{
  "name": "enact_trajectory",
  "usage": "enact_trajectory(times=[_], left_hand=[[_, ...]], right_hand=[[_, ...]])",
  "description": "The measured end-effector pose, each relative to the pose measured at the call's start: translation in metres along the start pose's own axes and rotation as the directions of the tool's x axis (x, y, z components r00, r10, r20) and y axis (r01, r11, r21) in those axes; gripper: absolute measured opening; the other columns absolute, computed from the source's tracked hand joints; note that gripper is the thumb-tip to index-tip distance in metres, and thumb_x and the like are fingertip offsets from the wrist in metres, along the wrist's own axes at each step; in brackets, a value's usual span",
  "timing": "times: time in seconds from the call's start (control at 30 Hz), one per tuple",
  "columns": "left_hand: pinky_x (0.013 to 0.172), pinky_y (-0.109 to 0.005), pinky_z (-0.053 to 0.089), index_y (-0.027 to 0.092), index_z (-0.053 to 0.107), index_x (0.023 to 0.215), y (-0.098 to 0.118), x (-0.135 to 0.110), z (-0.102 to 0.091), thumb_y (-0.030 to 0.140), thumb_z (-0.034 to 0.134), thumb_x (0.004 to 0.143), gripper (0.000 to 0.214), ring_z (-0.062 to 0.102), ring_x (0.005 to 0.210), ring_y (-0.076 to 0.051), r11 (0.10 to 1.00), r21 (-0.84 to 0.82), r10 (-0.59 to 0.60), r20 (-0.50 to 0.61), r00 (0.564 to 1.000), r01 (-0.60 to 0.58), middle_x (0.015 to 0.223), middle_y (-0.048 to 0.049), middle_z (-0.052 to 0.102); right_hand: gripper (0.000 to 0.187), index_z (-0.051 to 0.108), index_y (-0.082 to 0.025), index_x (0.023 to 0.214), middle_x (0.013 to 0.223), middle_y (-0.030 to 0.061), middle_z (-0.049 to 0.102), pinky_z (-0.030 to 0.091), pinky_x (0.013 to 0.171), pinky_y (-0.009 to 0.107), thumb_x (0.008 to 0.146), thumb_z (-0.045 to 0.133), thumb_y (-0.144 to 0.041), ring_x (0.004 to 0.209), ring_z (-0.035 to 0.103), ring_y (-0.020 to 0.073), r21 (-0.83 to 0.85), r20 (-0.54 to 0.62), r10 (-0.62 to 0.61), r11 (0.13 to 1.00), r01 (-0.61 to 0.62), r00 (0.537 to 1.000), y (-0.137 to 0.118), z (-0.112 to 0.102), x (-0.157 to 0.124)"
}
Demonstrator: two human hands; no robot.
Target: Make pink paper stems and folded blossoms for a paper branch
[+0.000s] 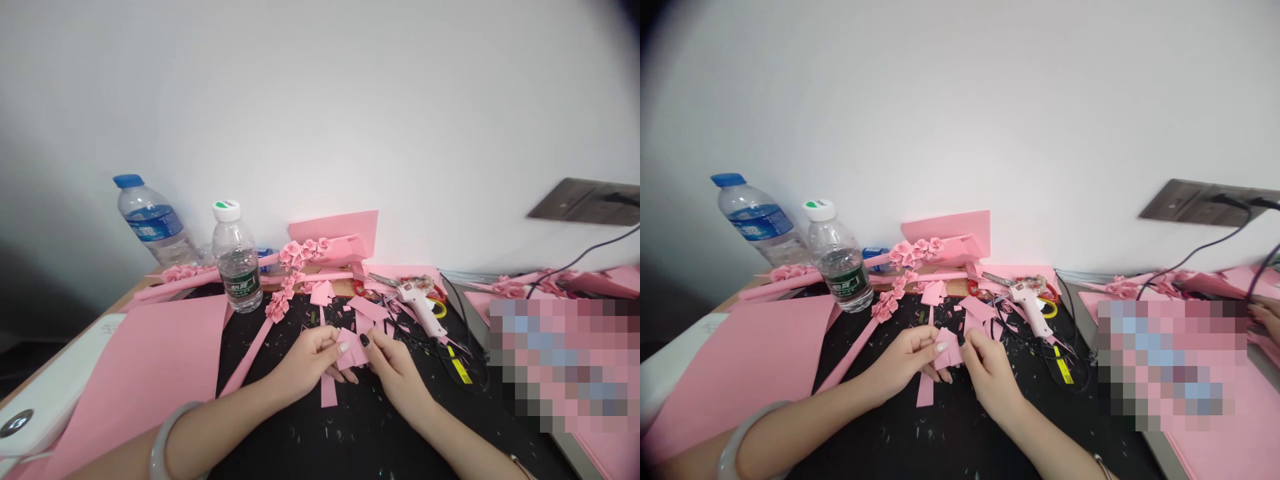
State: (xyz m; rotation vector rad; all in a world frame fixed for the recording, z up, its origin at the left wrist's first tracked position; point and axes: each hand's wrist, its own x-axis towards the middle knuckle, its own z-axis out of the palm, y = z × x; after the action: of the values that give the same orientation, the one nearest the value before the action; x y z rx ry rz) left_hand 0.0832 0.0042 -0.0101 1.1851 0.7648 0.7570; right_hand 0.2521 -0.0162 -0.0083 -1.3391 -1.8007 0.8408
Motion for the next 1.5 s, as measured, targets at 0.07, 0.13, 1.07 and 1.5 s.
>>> enact_trajectory(times=[0.07,0.13,1.07,1.5], left_hand=[[0.056,-0.025,0.051,0.013,0.054,0.081,0.000,-0.001,0.000,0.038,0.056,0.081,0.025,0.067,0.061,-0.017,0.999,0.026,0.027,-0.005,1.000,-0.027,0.063,0.0004,0.060],[0.057,-0.025,0.051,0.014,0.056,0.088,0.001,-0.002,-0.001,0.037,0.055,0.082,0.024,0.067,0.061,-0.017,0.996,0.070,0.055,-0.038,0.998,-0.053,0.071,-0.0020,0.063],[0.070,-0.030,0.051,0.011,0.059,0.119,-0.002,-0.006,-0.001,0.031,0.055,0.081,0.043,0.063,0.074,-0.020,0.902,0.402,0.260,-0.217,0.941,-0.156,0.091,-0.0073,0.071],[0.075,-0.032,0.050,0.012,0.060,0.117,-0.003,-0.005,-0.003,0.013,0.048,0.076,0.042,0.062,0.078,-0.019,0.918,0.376,0.226,-0.230,0.947,-0.128,0.096,-0.0075,0.068]], right_hand=[[0.028,0.038,-0.020,0.064,0.055,-0.0051,0.036,0.028,0.048,0.023,0.090,0.037,-0.030,0.050,0.034,0.0103,-0.004,0.014,-0.015,1.000,0.015,1.000,0.000,-0.001,0.000],[0.027,0.043,-0.019,0.066,0.054,-0.0044,0.042,0.030,0.048,0.023,0.090,0.039,-0.029,0.048,0.038,0.0103,-0.016,0.017,-0.025,1.000,0.026,1.000,0.000,-0.001,-0.001],[0.011,0.055,-0.020,0.084,0.060,0.0016,0.065,0.051,0.052,0.025,0.086,0.046,-0.027,0.052,0.064,0.0156,0.001,-0.011,-0.064,0.998,0.064,0.998,-0.012,0.005,-0.008],[0.011,0.055,-0.021,0.085,0.063,0.0013,0.066,0.051,0.055,0.025,0.086,0.045,-0.020,0.054,0.064,0.0152,-0.060,0.029,-0.110,0.992,0.111,0.994,-0.010,0.006,-0.011]])
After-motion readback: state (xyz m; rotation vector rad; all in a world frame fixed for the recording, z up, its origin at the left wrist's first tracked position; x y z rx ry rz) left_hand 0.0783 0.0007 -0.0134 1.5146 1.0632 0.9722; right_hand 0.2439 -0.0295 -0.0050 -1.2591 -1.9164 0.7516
